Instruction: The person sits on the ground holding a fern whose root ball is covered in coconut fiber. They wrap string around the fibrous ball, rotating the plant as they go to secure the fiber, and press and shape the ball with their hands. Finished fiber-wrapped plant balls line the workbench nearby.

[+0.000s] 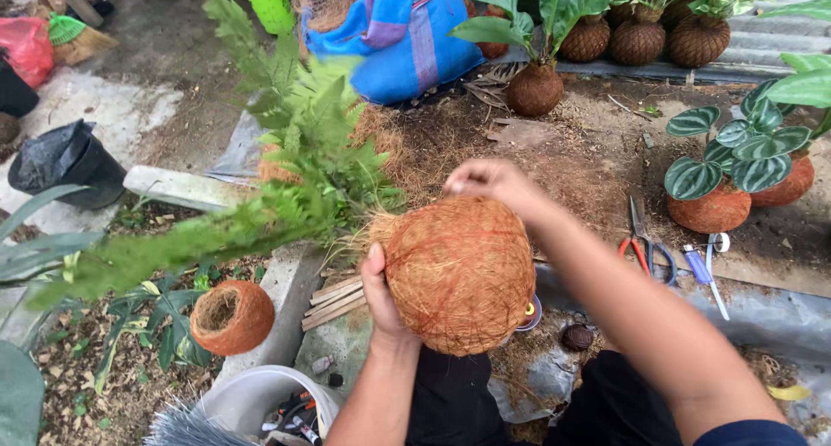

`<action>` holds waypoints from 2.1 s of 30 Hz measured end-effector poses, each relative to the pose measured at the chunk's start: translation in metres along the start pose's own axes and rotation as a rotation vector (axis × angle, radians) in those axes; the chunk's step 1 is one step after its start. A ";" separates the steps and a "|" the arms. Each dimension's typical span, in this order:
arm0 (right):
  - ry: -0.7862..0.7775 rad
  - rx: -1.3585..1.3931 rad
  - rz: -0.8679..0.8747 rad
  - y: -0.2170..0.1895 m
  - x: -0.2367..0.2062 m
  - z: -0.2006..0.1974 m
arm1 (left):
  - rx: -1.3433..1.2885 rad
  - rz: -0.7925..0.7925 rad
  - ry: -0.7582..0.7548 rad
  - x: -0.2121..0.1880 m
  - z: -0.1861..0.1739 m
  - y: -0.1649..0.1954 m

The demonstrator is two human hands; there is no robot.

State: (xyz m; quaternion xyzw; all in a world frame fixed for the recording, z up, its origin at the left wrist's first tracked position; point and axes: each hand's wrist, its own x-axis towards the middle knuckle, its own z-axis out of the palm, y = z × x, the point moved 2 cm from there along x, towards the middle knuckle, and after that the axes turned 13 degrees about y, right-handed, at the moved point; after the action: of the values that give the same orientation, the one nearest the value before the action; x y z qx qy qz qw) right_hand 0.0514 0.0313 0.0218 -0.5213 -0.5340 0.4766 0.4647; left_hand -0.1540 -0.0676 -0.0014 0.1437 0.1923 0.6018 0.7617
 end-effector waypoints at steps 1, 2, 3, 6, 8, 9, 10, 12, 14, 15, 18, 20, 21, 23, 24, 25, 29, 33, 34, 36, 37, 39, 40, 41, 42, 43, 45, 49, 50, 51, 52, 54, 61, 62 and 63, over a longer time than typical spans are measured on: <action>-0.001 0.158 0.062 0.024 -0.012 0.017 | -0.055 0.025 -0.004 0.001 0.004 -0.002; -0.003 0.331 0.076 0.042 -0.030 0.033 | -0.101 0.056 0.034 0.004 0.008 -0.002; 0.035 0.361 0.032 0.054 -0.052 0.048 | -0.149 0.089 0.073 0.008 0.013 -0.001; 0.149 -0.013 -0.165 0.050 -0.132 0.078 | -0.215 0.183 0.135 0.020 0.027 0.008; 0.059 -0.196 -0.325 0.016 -0.178 0.079 | -0.185 0.239 0.149 0.025 0.034 0.017; -0.010 -0.274 -0.484 -0.009 -0.192 0.073 | -0.151 0.269 0.150 0.027 0.036 0.020; -0.080 -0.347 -0.634 -0.035 -0.208 0.064 | -0.111 0.296 0.158 0.026 0.037 0.022; -0.203 -0.342 -0.756 -0.081 -0.214 0.041 | -0.121 0.242 0.133 0.023 0.036 0.020; -0.119 -0.530 -0.798 -0.117 -0.200 0.013 | -0.132 0.180 0.114 0.019 0.033 0.014; -0.085 -0.482 -0.792 -0.129 -0.182 0.003 | -0.136 0.147 0.105 0.016 0.030 0.011; -0.037 -0.475 -0.884 -0.143 -0.106 -0.024 | -0.086 0.071 0.023 0.012 0.023 0.003; 0.042 -0.472 -0.735 -0.127 -0.055 -0.027 | -0.070 0.000 0.001 0.010 0.019 -0.002; 0.072 -0.405 -0.508 -0.108 -0.034 -0.026 | -0.082 -0.046 0.018 0.009 0.018 -0.004; 0.060 0.189 -0.101 -0.063 -0.008 -0.009 | -0.149 -0.090 -0.006 0.009 0.019 -0.006; 0.100 0.125 0.067 -0.038 -0.004 -0.001 | -0.203 -0.089 -0.041 0.009 0.020 -0.006; 0.137 0.062 0.233 -0.012 -0.009 0.013 | -0.256 -0.085 -0.078 0.010 0.023 -0.005; 0.172 -0.167 -0.132 0.035 -0.113 0.067 | -0.130 0.116 0.091 0.016 0.029 0.011; -0.061 -0.235 -0.490 -0.023 -0.213 0.056 | -0.048 0.158 0.081 0.021 0.031 0.026; -0.125 -0.221 -0.592 -0.046 -0.221 0.043 | -0.044 0.163 0.053 0.023 0.031 0.028; -0.148 -0.316 -0.708 -0.088 -0.222 0.013 | -0.051 0.087 0.070 0.022 0.026 0.027; -0.087 -0.390 -0.748 -0.104 -0.216 0.000 | -0.054 0.046 0.075 0.022 0.024 0.025; 0.013 -0.471 -0.890 -0.124 -0.177 -0.022 | -0.058 -0.026 0.051 0.021 0.020 0.020; 0.054 -0.478 -0.988 -0.128 -0.150 -0.030 | -0.060 -0.063 0.038 0.020 0.018 0.016; 0.091 -0.476 -0.969 -0.126 -0.121 -0.036 | -0.071 -0.118 0.027 0.018 0.017 0.013; 0.112 -0.423 -0.844 -0.119 -0.090 -0.039 | -0.081 -0.174 0.020 0.015 0.015 0.008; 0.129 -0.368 -0.720 -0.105 -0.061 -0.036 | -0.093 -0.227 0.014 0.012 0.015 0.004; 0.106 0.092 -0.027 -0.056 -0.017 -0.015 | -0.141 -0.253 -0.026 0.009 0.015 0.000; -0.013 0.217 0.004 0.039 -0.059 0.030 | -0.049 -0.166 0.014 0.014 0.016 0.013; -0.112 0.372 -0.094 0.048 -0.082 0.040 | -0.020 -0.105 0.032 0.018 0.016 0.021; 0.031 0.017 -0.124 0.056 -0.105 0.051 | 0.011 -0.049 0.054 0.021 0.015 0.030; 0.016 -0.192 -0.135 0.056 -0.136 0.055 | 0.043 0.005 0.075 0.025 0.014 0.038; -0.022 -0.425 -0.327 0.028 -0.178 0.049 | 0.092 -0.021 0.073 0.031 0.013 0.052; -0.126 -0.693 -0.951 -0.115 -0.195 0.008 | 0.277 -0.149 0.109 0.037 0.000 0.050; -0.147 -0.748 -0.985 -0.122 -0.178 0.002 | 0.327 -0.145 0.152 0.037 -0.003 0.047; -0.104 -0.825 -0.985 -0.123 -0.155 -0.002 | 0.379 -0.142 0.198 0.036 -0.005 0.044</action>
State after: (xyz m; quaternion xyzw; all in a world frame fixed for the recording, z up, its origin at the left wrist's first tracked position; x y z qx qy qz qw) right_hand 0.0434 -0.1243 0.1440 -0.3269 -0.8721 -0.0124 0.3640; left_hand -0.1869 -0.0225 0.0093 0.2108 0.3854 0.5107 0.7391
